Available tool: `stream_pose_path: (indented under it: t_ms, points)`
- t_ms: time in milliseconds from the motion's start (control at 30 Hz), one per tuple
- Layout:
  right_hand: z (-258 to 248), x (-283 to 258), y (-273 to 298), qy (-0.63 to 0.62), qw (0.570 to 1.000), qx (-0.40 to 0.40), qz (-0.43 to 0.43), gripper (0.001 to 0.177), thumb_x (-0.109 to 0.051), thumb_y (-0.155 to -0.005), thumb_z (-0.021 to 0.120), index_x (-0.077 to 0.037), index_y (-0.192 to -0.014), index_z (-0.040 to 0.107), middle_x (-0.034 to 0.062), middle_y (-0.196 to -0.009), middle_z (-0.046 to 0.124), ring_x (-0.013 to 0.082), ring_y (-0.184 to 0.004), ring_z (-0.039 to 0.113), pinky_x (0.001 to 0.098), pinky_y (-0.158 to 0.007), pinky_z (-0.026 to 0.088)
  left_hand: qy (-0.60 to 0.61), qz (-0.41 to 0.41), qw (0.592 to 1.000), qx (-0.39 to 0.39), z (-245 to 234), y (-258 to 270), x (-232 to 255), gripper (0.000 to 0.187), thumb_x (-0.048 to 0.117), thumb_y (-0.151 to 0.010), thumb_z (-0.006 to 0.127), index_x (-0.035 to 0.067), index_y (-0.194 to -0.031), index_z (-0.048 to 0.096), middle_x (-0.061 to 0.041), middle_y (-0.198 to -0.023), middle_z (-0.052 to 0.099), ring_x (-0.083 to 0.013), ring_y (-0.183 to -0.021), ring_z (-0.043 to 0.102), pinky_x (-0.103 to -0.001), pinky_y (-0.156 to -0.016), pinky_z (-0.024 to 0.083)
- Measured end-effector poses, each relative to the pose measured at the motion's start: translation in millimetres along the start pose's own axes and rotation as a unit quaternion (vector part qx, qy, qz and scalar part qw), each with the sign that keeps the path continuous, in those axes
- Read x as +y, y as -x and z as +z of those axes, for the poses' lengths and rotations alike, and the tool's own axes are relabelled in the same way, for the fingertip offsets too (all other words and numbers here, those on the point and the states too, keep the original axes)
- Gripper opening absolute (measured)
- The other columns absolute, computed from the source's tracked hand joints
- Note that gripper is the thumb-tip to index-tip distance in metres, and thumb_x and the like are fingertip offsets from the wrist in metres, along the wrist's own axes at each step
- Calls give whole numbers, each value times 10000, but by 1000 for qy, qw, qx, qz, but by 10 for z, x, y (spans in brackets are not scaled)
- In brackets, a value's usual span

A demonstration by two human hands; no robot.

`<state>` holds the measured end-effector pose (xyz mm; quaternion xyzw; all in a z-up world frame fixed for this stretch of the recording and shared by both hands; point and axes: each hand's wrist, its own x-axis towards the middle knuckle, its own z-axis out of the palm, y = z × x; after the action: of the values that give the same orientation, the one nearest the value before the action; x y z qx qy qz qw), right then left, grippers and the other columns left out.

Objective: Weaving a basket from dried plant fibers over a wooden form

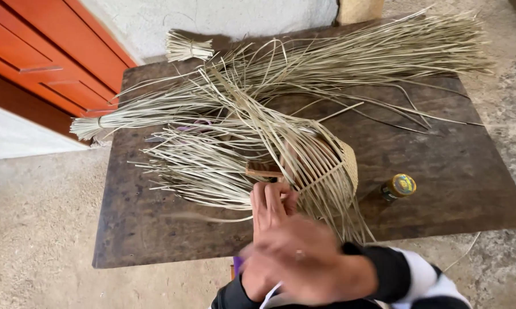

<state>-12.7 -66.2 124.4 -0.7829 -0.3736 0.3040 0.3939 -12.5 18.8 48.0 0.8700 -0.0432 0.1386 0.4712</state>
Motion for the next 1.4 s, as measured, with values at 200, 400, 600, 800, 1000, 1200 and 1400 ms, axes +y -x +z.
stream_pose_path:
  t_ms: [200,400,600,800,1000,1200,1400]
  points:
    - [-279,862,340,155,809,558,-104,131,-79,-764,707,-3,-839,632,120,-833,575,140,-632,545,230,-587,483,-22,35,998,38,-15,-78,-30,183,2,-833,607,9,-945,462,-128,-889,449,-252,-797,430,-363,-627,366]
    - [-289,1052,192,122,834,534,-60,93,-94,-794,684,-17,-832,648,82,-815,582,172,-740,587,266,-680,473,-43,58,997,34,-43,-75,-93,87,47,-873,571,61,-919,498,-98,-892,477,-245,-784,410,-393,-672,327]
    - [-315,1025,156,93,844,527,-41,103,-27,-752,720,-19,-802,632,71,-780,575,159,-710,574,251,-642,479,-3,56,997,44,-96,-95,-92,108,101,-841,651,53,-914,587,-48,-834,490,-209,-730,453,-370,-652,408]
    - [-300,1045,141,94,834,542,-38,108,-8,-750,725,-17,-796,628,75,-776,566,151,-696,569,244,-628,471,44,53,997,45,-43,-75,-126,81,76,-861,620,57,-854,541,-35,-783,456,-193,-682,417,-343,-588,354]
    - [-316,996,121,90,830,550,-39,82,12,-762,706,-13,-787,632,75,-764,556,144,-662,569,242,-606,476,46,58,991,107,-49,-104,-60,101,38,-787,688,44,-813,591,-34,-778,505,-170,-674,480,-287,-561,417]
    - [-303,1000,115,63,827,557,-40,97,23,-744,714,-10,-782,632,70,-759,561,147,-679,568,238,-633,482,39,0,995,88,-55,-89,-82,98,111,-778,691,72,-853,642,-24,-786,536,-141,-667,549,-262,-570,468]
    - [-413,1060,199,63,855,513,-42,115,-87,-739,726,-39,-786,632,55,-767,590,119,-652,573,217,-574,460,85,23,993,79,-20,-62,-196,139,195,-864,598,59,-873,619,-39,-771,528,-164,-664,530,-291,-553,440]
